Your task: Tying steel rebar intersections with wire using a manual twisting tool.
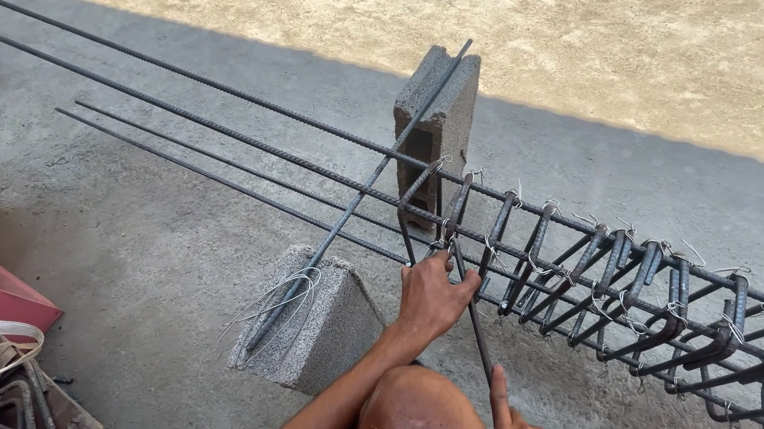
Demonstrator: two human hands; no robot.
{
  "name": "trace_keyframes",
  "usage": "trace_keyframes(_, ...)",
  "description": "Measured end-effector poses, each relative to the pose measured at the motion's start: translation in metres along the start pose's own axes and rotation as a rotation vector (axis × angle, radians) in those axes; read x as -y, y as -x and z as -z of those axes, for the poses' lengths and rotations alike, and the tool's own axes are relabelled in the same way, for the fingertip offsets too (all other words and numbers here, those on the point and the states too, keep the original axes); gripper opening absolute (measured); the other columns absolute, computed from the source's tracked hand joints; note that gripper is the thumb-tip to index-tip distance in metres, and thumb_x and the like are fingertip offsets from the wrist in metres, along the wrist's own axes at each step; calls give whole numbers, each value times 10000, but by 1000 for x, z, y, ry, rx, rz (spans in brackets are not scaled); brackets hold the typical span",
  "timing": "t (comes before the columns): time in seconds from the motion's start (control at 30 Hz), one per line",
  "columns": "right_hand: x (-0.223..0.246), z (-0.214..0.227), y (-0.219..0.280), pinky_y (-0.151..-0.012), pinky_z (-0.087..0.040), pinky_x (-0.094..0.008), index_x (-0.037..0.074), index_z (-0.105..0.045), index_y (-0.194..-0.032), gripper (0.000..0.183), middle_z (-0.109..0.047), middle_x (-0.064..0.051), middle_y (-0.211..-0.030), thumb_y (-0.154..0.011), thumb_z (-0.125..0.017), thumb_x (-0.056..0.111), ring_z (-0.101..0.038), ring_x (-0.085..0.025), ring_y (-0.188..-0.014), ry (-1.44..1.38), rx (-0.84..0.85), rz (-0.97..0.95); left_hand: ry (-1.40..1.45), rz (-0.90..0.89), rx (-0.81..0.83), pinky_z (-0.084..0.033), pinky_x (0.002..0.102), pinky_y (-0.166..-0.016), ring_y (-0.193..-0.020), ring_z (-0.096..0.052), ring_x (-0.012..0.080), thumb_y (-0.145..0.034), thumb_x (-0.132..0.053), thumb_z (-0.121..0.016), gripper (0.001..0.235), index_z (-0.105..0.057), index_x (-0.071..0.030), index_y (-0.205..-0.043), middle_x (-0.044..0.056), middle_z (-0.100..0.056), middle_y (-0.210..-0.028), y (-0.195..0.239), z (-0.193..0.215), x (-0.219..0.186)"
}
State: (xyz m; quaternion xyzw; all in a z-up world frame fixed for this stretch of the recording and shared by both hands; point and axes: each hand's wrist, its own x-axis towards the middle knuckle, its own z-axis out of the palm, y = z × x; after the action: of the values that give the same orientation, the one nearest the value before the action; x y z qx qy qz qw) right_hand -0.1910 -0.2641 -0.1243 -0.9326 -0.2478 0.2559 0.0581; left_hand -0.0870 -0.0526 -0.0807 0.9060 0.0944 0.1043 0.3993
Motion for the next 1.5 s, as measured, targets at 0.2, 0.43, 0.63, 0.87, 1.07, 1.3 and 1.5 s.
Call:
trace_keyframes(0.2,7,37,13,-654,-672,-362,-192,-83,-1570,810,-697,-304,-927,-942,-547,24,-757,-256,-600,471,-42,208,11,4,-6,-375,579,-954,-666,-692,311,-891,-325,-651,501,-704,143,-1064,202,-733,-776,-2,-2,6)
trace_keyframes(0.43,32,99,32,-411,-583,-254,-182,-243,-1551,678,-735,-264,-753,-993,-563,31,-576,-96,-374,767,-49,251,-74,72,65,-338,497,-937,-688,-633,221,-975,-413,-533,358,-690,-115,-854,66,-693,-760,-1,7,3)
trace_keyframes(0.63,62,156,39,-445,-562,-242,-162,-247,-1546,1026,-732,-162,-801,-904,-768,447,-632,-116,-521,708,55,224,-207,170,140,-305,683,-1022,-912,-703,308,-978,-653,-365,764,-638,25,-1200,148,-726,-973,-4,21,-7)
trace_keyframes(0.87,101,177,31,-415,-574,-344,-318,-312,-1472,664,-732,-262,-695,-950,-618,-43,-574,-174,-408,992,186,294,-104,158,73,-306,547,-1033,-1128,-626,252,-1027,-397,-436,515,-515,-61,-1409,126,-654,-1255,-2,53,-1)
trace_keyframes(1.07,137,174,18,-292,-467,-406,-400,-470,-1330,622,-666,-425,-843,-813,-682,-126,-514,-233,-340,1098,217,294,163,-85,34,-570,429,-872,-1041,-660,231,-971,-261,-518,557,-410,-51,-1476,130,-571,-1314,44,154,-47)
trace_keyframes(1.3,132,182,12,-331,-509,-228,-152,-511,-1370,896,-437,-489,-1422,-927,-757,587,-644,-160,-423,861,283,281,-122,-24,-128,-403,490,-1066,-1144,-645,209,-1009,-263,-507,344,-621,-117,-1299,62,-660,-1257,58,210,-2)
trace_keyframes(1.5,98,215,43,-443,-516,-197,141,-493,-1145,421,-724,129,-697,-916,-665,449,-612,-80,-492,371,372,186,-408,223,-99,-412,484,-1016,-1117,-634,229,-971,-269,-602,336,-674,-132,-1269,76,-670,-1255,68,215,54)
